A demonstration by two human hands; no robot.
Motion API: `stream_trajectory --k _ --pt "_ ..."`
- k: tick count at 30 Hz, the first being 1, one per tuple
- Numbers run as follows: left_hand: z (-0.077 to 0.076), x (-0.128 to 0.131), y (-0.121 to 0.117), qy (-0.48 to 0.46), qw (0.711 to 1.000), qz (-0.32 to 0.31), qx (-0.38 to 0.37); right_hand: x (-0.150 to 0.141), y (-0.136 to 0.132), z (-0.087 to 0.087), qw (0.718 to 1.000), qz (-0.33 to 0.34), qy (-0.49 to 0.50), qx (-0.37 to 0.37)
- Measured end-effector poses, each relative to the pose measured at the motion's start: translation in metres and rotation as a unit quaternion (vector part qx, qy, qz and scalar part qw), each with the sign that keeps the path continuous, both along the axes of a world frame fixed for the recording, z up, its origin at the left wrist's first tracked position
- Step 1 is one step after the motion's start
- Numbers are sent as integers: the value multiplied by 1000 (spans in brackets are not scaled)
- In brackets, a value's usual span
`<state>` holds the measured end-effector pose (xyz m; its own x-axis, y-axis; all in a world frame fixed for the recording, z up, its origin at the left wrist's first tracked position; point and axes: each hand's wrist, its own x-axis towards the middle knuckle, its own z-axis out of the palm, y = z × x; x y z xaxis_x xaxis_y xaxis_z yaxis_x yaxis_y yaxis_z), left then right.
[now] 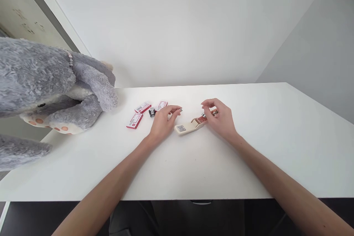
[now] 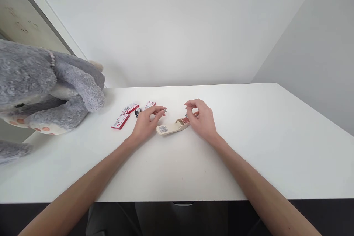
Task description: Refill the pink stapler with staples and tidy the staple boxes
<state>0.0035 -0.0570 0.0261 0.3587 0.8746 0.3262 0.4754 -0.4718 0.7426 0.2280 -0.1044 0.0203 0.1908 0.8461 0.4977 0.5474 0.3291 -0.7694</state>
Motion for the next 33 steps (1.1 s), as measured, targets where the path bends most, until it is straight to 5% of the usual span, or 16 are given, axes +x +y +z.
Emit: stream_trajectory --k 8,16,33 --pt "4 6 -3 -145 982 -30 -114 -4 -4 2 998 45 -28 35" --pt "9 9 -14 -119 988 -50 -90 -6 -6 -4 987 69 -133 64" --pt "12 9 -21 -43 994 -90 -46 -6 -3 -6 988 93 -100 70"
